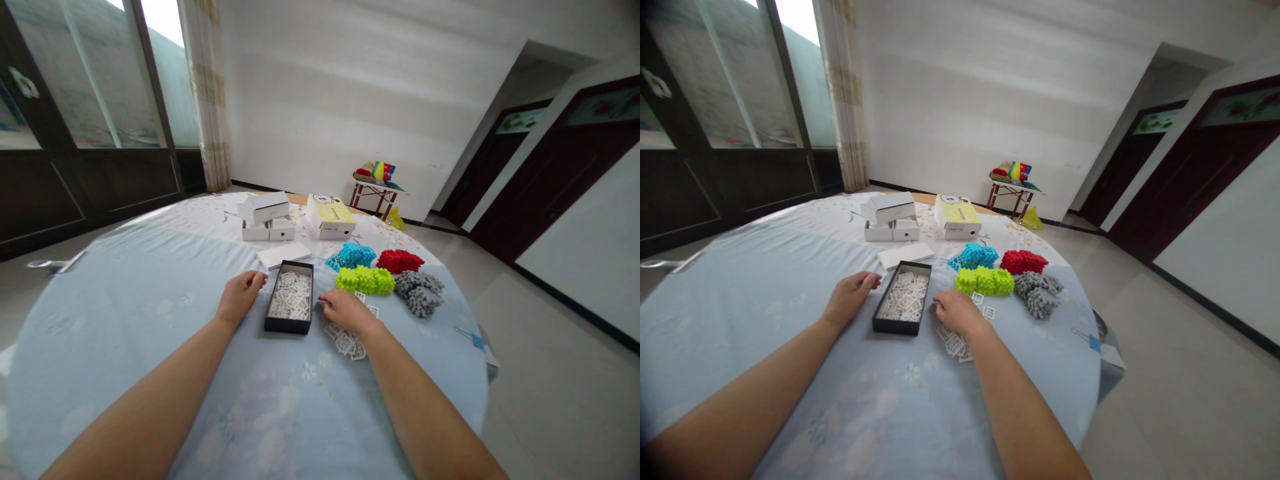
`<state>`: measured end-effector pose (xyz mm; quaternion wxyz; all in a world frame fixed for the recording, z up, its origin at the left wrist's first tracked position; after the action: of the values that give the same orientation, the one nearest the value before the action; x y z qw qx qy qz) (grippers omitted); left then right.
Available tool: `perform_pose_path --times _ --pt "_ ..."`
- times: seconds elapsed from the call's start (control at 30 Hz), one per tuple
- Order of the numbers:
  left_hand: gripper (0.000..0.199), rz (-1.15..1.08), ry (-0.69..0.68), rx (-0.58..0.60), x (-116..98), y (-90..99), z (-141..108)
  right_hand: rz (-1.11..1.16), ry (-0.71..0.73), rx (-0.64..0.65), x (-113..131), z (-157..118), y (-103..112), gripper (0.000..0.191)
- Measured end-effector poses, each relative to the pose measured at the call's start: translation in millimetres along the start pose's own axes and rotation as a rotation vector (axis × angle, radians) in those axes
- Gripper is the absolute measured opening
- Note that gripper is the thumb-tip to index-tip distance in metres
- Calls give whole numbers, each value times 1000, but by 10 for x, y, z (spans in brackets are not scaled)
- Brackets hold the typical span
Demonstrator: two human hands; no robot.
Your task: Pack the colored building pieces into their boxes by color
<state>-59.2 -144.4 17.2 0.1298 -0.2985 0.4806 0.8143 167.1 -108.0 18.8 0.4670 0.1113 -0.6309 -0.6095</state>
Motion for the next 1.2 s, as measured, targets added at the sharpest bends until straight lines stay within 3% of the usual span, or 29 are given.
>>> perform_pose_path --times 0.23,0.43,0.7,0.87,0.97,1.2 --pt "35 -14 12 2 -9 12 -9 5 -29 -55 -95 -1 2 34" --pt "35 -31 -12 -9 -24 11 -7 175 -29 -211 -61 6 287 32" --pt "34 -43 0 -7 -8 12 -7 296 45 -406 230 422 492 30" --pt "34 -34 9 -16 17 32 -3 254 102 -355 335 524 418 32" --pt "35 -14 8 -13 12 30 3 271 96 -353 256 402 443 28" --pt "37 7 -11 2 -10 -4 11 235 -82 -283 -220 41 453 25"
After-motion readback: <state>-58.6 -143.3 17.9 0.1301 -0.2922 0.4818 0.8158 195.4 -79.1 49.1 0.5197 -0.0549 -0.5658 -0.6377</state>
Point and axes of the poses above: each hand's wrist, its own z-axis towards the middle knuckle, its own y-axis out of the back of the hand, x = y × z, the point moved 8 cm from there along z, towards the middle knuckle, and after that the axes turned 14 degrees about z, right-handed, at the moved point
